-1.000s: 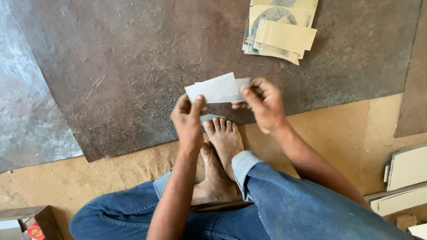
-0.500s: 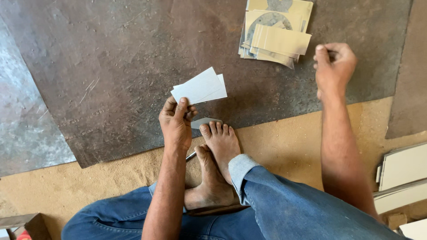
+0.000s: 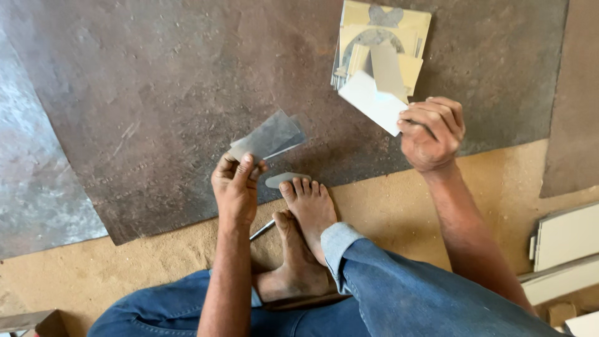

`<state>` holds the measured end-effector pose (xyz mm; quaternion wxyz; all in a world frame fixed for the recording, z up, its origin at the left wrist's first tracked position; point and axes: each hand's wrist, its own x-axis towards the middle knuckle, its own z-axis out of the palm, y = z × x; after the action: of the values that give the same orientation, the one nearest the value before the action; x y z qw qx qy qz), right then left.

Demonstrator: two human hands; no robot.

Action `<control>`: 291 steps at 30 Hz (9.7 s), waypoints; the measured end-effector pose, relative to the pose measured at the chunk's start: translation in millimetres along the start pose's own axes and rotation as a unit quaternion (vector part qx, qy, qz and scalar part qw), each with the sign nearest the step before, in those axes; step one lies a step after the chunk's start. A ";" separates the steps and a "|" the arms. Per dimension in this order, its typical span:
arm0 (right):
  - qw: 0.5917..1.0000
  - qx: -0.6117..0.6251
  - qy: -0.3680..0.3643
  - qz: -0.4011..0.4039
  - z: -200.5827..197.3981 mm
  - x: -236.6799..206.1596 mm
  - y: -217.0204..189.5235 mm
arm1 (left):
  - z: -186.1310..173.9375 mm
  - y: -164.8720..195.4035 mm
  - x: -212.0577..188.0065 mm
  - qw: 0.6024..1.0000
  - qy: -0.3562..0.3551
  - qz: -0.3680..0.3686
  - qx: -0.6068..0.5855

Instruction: The person sits on the floor and sorts through a stack of printed paper pieces, marking individual pieces with a pen and trimming or separating them by hand, placing finished pieces aside and stacking others. At the end the person handles cut triangular paper pieces and aligns them together.

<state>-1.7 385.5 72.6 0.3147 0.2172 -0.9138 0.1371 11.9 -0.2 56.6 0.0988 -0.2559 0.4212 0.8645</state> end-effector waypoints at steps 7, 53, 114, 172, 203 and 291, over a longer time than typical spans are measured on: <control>0.968 0.204 0.005 0.143 16.3 20.3 -49.8 | -2.8 5.7 -2.5 0.999 -0.002 -0.013 -0.041; 0.952 0.194 -0.134 0.195 128.9 10.7 -152.0 | -29.0 -32.5 27.2 0.725 0.099 0.362 0.578; 0.776 0.079 -0.178 0.600 34.0 35.5 44.7 | -37.1 -8.9 -21.5 0.764 0.020 0.140 0.629; 0.933 0.178 -0.287 0.123 100.3 18.0 -148.8 | -25.5 -14.8 17.8 0.775 0.032 0.207 0.597; 0.959 0.087 -0.269 0.026 120.2 13.9 -154.1 | -34.0 -17.4 25.9 0.784 0.009 0.211 0.584; 0.897 0.002 -0.408 -0.172 111.1 25.8 -196.9 | -8.5 36.3 95.6 0.717 -0.274 0.153 0.623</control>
<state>17.9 163.6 26.5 -0.0674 0.4089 -0.9099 -0.0179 -80.3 -33.8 26.5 0.2134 0.1792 0.8525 0.4423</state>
